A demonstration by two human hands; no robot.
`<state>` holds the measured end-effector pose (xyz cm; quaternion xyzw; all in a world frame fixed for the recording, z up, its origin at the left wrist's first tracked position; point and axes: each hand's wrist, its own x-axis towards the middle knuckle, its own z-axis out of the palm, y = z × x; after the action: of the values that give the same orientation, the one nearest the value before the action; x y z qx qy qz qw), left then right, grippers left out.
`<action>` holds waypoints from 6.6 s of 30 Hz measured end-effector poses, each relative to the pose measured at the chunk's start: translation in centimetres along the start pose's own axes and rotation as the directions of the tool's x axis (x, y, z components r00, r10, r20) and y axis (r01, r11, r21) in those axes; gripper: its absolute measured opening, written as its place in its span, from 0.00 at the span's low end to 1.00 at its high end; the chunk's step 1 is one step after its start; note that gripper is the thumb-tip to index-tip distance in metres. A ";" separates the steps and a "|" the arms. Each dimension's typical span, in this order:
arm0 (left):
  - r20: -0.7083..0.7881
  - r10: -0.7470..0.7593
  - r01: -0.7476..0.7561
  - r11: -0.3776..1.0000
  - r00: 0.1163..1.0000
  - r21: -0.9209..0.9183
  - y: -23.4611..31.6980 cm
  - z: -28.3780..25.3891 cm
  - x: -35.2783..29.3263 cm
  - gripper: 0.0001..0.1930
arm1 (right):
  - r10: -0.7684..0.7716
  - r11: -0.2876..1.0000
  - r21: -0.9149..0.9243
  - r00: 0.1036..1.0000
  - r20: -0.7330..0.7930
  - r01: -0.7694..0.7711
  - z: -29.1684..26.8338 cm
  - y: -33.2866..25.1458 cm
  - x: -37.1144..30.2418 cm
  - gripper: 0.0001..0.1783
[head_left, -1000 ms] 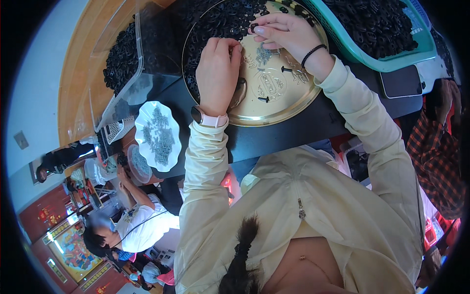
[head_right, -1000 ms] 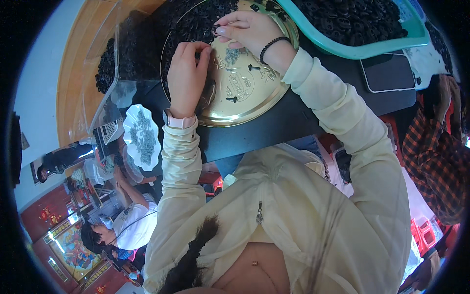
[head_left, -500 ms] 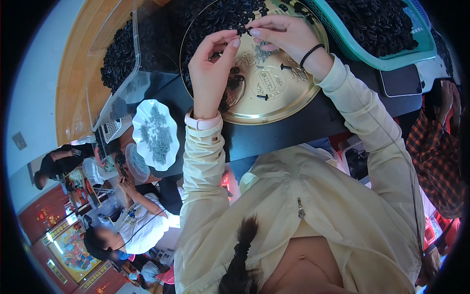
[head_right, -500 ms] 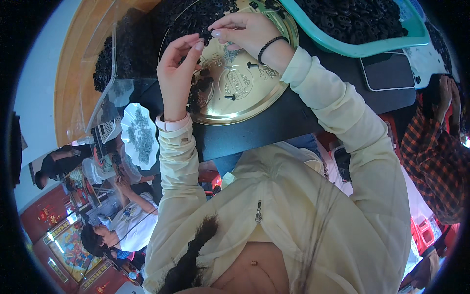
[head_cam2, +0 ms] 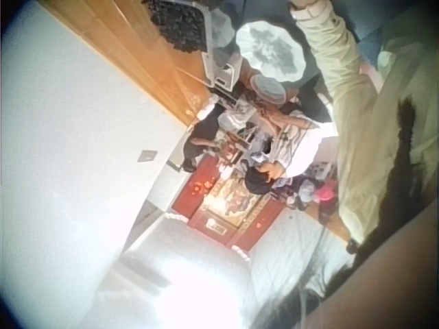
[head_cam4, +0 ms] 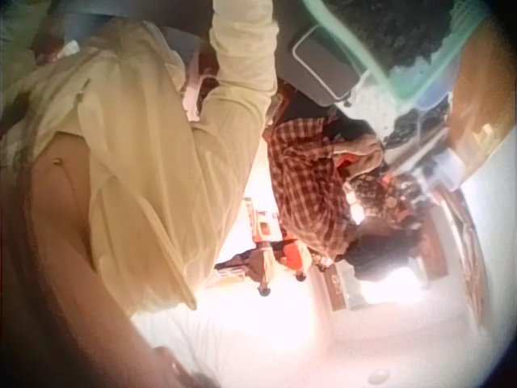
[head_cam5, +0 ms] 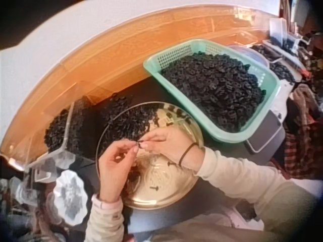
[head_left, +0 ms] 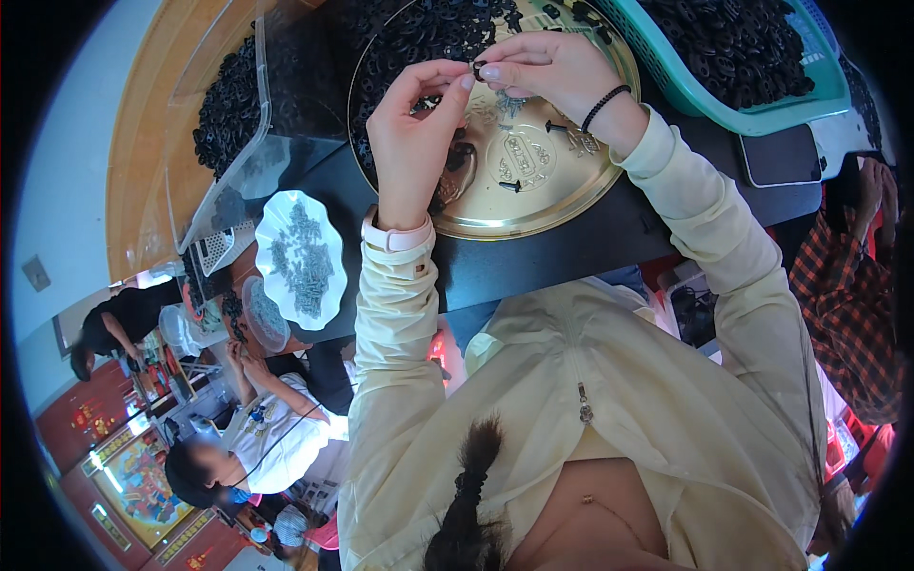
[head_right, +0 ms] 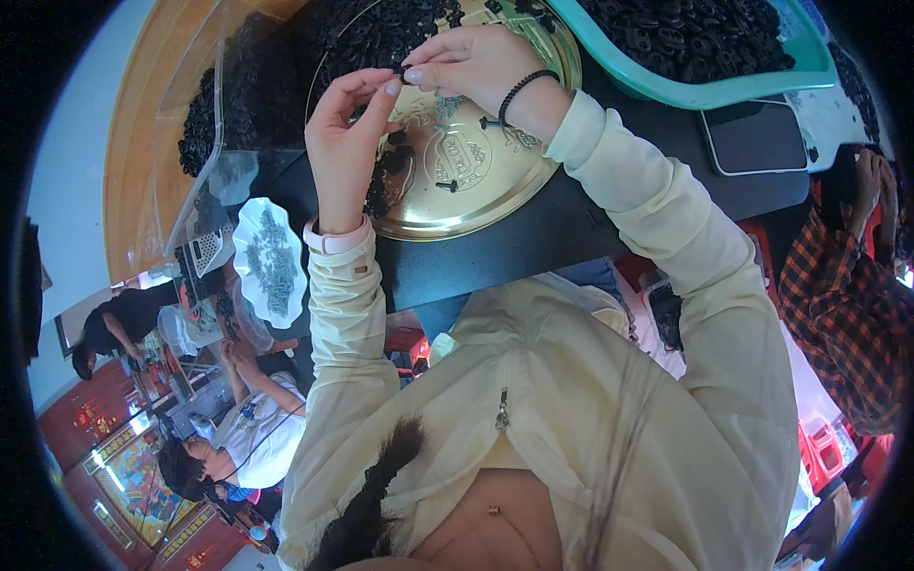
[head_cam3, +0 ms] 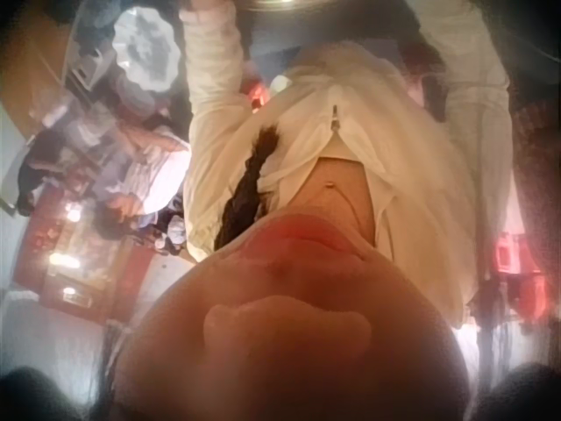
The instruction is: The person assembles small black plastic hair accessories by hand. They pick up a black plastic base and a metal screw, then insert the screw into the base. The person repeats this process, handling the components one at a time and placing the finished items onto a gold tray.
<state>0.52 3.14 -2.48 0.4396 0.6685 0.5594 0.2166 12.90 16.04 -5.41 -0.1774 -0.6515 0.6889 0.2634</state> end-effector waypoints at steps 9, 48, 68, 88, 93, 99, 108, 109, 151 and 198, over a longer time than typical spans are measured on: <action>0.010 -0.019 0.019 1.000 1.000 -0.005 -0.1 -0.1 0.0 0.11 | 0.013 0.997 -0.078 1.000 -0.005 -0.013 0.1 -0.6 -0.2 0.15; 0.119 -0.144 0.172 0.948 0.982 -0.269 1.0 -0.4 0.4 0.16 | 0.023 1.000 0.014 0.999 -0.040 -0.022 -0.3 -1.2 -0.5 0.14; 0.113 -0.201 0.217 0.965 0.973 -0.149 0.2 -1.0 0.4 0.17 | 0.033 0.999 0.004 0.999 -0.015 -0.033 -0.3 -1.0 -0.4 0.14; 0.154 -0.215 0.255 0.909 0.964 -0.329 0.1 -0.5 -0.2 0.13 | 0.123 0.991 0.013 0.962 0.245 -0.130 -1.5 -1.6 0.1 0.21; 0.250 -0.208 0.310 0.807 0.946 -0.502 -0.2 -0.7 -0.4 0.12 | 0.111 0.980 0.110 0.911 0.398 -0.168 -1.0 -3.1 -0.5 0.26; 0.220 -0.194 0.291 0.727 0.956 -0.622 -0.1 -0.3 -0.6 0.10 | 0.035 0.994 0.086 0.931 0.364 -0.071 -0.3 -2.3 -0.4 0.24; 0.125 -0.197 0.233 0.795 0.972 -0.561 1.5 -0.2 -0.5 0.10 | -0.032 0.992 0.129 0.977 0.210 0.005 0.9 -3.5 -1.0 0.22; 0.118 -0.200 0.231 0.785 0.973 -0.575 1.7 -0.1 -0.4 0.10 | -0.085 0.995 0.075 0.981 0.176 0.073 1.0 -3.6 -1.1 0.20; 0.073 0.484 -0.349 0.511 0.872 0.785 -1.4 0.7 1.3 0.07 | 0.134 0.980 0.158 0.987 -0.084 -0.120 0.0 -2.3 0.1 0.10; 0.157 -0.167 0.172 0.985 0.973 -0.018 0.0 -1.5 0.5 0.11 | 0.001 0.982 -0.187 1.000 -0.007 -0.002 0.3 -0.2 -1.1 0.12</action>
<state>-0.91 2.71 -1.91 0.4197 0.6760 0.5132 0.3218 13.63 15.15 -5.29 -0.2042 -0.7124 0.6242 0.2474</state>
